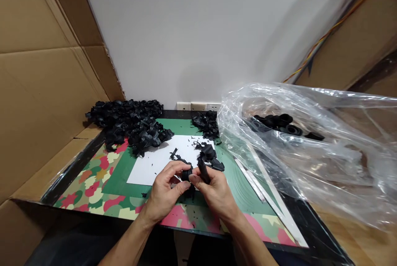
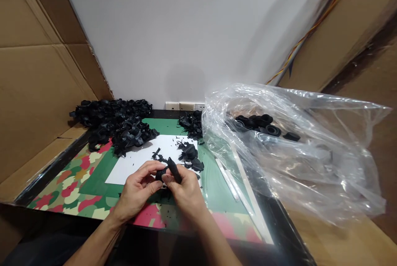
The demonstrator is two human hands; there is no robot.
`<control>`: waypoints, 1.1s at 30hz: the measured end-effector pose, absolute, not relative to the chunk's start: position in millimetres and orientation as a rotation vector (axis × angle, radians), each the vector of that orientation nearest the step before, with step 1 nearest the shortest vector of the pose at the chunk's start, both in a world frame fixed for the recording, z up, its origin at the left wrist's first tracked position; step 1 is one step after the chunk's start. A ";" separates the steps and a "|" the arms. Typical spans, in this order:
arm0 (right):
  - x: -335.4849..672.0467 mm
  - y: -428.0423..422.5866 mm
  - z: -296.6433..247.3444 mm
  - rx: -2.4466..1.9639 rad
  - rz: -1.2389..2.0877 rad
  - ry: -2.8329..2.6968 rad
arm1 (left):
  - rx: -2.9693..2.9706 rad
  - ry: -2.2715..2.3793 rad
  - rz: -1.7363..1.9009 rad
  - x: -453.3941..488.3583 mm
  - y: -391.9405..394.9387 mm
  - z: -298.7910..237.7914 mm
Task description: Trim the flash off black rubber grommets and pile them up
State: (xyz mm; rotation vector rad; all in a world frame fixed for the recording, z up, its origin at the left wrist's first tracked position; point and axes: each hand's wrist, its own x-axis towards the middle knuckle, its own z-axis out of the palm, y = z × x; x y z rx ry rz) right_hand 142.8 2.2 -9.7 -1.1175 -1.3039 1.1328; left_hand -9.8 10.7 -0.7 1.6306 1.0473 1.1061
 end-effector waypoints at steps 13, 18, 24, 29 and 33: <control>145.8 5.8 -10.6 -1.024 1.486 -1.105 | 1.573 0.977 1.057 -6.0 17.0 6.0; 145.0 6.4 -9.9 -1.038 1.425 -1.142 | 1.613 1.006 1.039 -6.3 16.2 8.1; 131.9 2.7 -6.7 -1.268 0.996 -1.482 | 1.876 1.216 1.173 2.8 6.7 1.2; 137.8 6.1 -11.3 -1.599 0.579 -1.647 | 2.153 1.306 1.444 9.0 -12.6 -4.0; 171.5 15.9 -14.7 -1.746 0.468 -1.387 | 1.622 1.382 1.403 1.6 -9.4 5.1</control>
